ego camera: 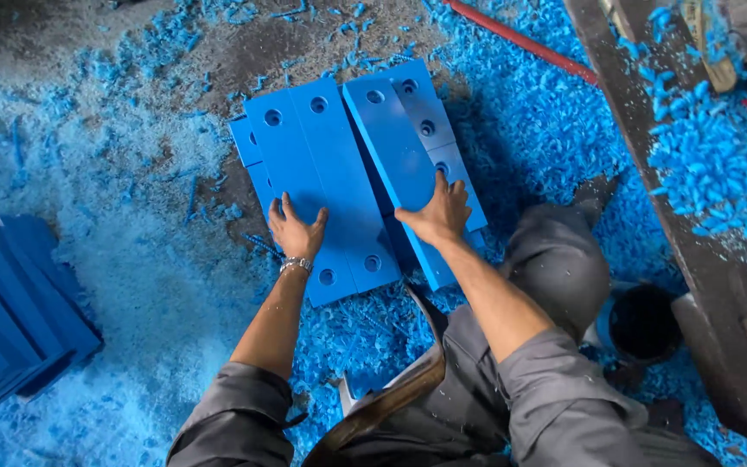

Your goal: Drilling holes into blue plastic blocks using a vertical drill press and organizing the finished pieces.

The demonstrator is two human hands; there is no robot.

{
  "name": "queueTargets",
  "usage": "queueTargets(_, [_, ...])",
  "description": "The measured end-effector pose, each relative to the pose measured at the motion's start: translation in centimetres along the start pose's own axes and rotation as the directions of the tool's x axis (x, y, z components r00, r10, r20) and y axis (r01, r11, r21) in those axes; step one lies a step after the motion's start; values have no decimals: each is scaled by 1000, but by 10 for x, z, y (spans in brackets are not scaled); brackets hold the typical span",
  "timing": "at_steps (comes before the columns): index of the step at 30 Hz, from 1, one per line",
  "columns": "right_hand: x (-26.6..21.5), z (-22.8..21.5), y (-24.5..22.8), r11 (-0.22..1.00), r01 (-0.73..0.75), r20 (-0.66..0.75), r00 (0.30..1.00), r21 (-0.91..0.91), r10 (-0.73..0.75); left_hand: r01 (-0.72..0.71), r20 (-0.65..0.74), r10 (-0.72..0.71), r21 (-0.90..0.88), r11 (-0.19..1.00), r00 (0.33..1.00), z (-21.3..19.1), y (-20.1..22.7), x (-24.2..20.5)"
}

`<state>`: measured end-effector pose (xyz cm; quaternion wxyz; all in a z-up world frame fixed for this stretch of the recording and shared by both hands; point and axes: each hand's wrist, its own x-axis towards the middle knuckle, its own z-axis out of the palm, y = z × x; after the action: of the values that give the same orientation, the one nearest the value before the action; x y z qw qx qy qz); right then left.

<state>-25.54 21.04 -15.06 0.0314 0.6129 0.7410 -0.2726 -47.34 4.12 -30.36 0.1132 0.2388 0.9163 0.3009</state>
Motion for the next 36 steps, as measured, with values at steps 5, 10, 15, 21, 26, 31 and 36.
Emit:
queueTargets(5, [4,39,17,992,117,-136,983,-56,-124,39,22,-40,43,998,999,-12,-4,-9])
queueTargets(10, [19,52,13,992,51,-82,995,-115,-60,-49,110,48,11,999,993,-17,-5,-12])
queueTargets(15, [34,70,1,993,-95,-121,989,-76,85,-2,127,-1,20,1000,992,-19,0,-8])
queueTargets(21, [53,69,33,964,-266,-196,944,23,265,-21,116,18,26,999,993,-20,1,-8])
queueTargets(26, [62,80,78,973,-219,-264,936,76,232,-52,115,49,20,998,992,-19,1,-10])
queueTargets(31, [53,87,61,997,81,-235,968,-21,-83,-33,130,30,19,999,991,-22,2,-7])
queueTargets(36, [35,100,36,991,128,-88,988,-24,-130,28,189,-37,50,998,981,-23,4,-4])
